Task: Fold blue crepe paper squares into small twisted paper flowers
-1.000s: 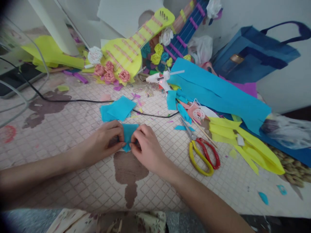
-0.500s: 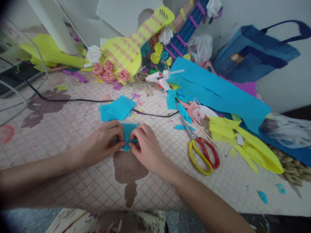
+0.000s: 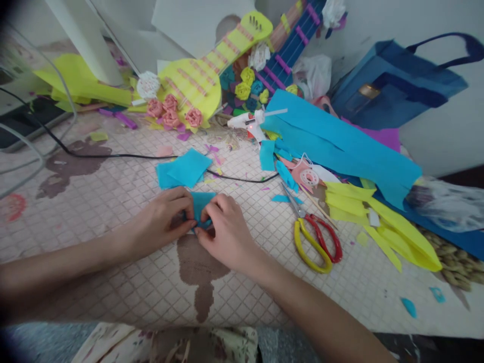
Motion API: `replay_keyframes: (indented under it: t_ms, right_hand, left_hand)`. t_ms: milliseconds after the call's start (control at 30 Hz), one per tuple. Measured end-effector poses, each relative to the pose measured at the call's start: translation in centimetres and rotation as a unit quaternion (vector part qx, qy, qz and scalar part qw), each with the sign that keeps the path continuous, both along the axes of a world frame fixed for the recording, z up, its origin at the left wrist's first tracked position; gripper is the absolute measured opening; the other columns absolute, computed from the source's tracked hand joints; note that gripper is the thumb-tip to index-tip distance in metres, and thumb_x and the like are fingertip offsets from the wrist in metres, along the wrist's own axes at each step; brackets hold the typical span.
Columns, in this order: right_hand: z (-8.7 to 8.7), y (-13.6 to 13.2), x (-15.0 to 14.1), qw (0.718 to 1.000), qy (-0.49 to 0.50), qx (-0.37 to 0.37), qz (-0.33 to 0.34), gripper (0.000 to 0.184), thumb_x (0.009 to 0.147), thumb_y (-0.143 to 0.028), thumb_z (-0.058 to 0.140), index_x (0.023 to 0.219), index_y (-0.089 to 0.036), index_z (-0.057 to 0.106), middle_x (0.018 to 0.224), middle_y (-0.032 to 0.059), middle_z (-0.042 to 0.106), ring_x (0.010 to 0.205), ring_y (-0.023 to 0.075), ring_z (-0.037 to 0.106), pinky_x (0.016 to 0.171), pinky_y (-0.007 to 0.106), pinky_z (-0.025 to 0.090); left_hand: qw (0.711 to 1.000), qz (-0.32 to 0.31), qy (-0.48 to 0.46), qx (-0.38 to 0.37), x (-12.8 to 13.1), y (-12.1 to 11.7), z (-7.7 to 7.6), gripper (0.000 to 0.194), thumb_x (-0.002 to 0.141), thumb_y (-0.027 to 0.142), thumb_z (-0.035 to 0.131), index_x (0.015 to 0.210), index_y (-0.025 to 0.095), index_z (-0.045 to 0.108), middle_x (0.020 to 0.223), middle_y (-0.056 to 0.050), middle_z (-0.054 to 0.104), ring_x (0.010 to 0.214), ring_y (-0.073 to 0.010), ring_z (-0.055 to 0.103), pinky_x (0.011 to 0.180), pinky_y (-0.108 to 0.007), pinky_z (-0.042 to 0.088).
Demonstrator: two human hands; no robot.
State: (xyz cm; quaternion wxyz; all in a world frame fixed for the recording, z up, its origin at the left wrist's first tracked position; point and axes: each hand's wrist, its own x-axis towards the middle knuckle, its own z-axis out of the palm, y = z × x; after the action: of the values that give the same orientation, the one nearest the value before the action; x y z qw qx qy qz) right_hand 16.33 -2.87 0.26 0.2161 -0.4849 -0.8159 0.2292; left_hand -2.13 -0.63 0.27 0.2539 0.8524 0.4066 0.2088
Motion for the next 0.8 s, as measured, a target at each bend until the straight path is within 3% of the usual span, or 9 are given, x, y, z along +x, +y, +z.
replay_keyframes:
  t_ms: [267,433,667,800]
  right_hand:
    - [0.3,0.0,0.0,1.0,-0.006,-0.006,0.002,0.015,0.075,-0.021,0.063,0.082,-0.02,0.049,0.094,0.0061,0.048,0.095,0.0222,0.048,0.084,0.039,0.044]
    - [0.3,0.0,0.0,1.0,-0.007,-0.012,0.001,0.015,0.076,-0.022,0.064,0.083,-0.021,0.05,0.094,0.0061,0.048,0.096,0.0223,0.048,0.083,0.038,0.044]
    - [0.1,0.0,0.1,1.0,-0.007,-0.005,0.0,0.018,0.076,-0.026,0.065,0.082,-0.021,0.05,0.094,0.006,0.048,0.094,0.0221,0.049,0.082,0.038,0.044]
    - [0.1,-0.1,0.1,1.0,-0.006,-0.008,0.002,0.017,0.077,-0.026,0.065,0.083,-0.02,0.05,0.095,0.0065,0.048,0.094,0.0222,0.049,0.082,0.038,0.044]
  left_hand:
    - [1.0,-0.002,-0.003,-0.013,-0.1,0.1,0.3,0.009,0.081,0.013,0.056,0.072,0.015,0.056,0.082,-0.004,0.052,0.077,-0.0174,0.05,0.066,-0.029,0.041]
    - [0.999,-0.001,-0.027,-0.035,-0.4,0.2,0.2,0.009,0.08,0.023,0.062,0.079,0.016,0.055,0.084,-0.002,0.053,0.074,-0.0152,0.051,0.065,-0.028,0.043]
    - [0.996,0.028,-0.051,-0.063,-1.6,1.6,0.1,0.01,0.075,0.015,0.06,0.084,0.016,0.055,0.082,-0.001,0.053,0.065,-0.0109,0.051,0.058,-0.024,0.044]
    - [0.994,0.014,-0.077,-0.078,-1.5,1.4,0.4,0.01,0.079,0.021,0.06,0.088,0.016,0.058,0.084,-0.001,0.053,0.066,-0.0112,0.051,0.06,-0.025,0.045]
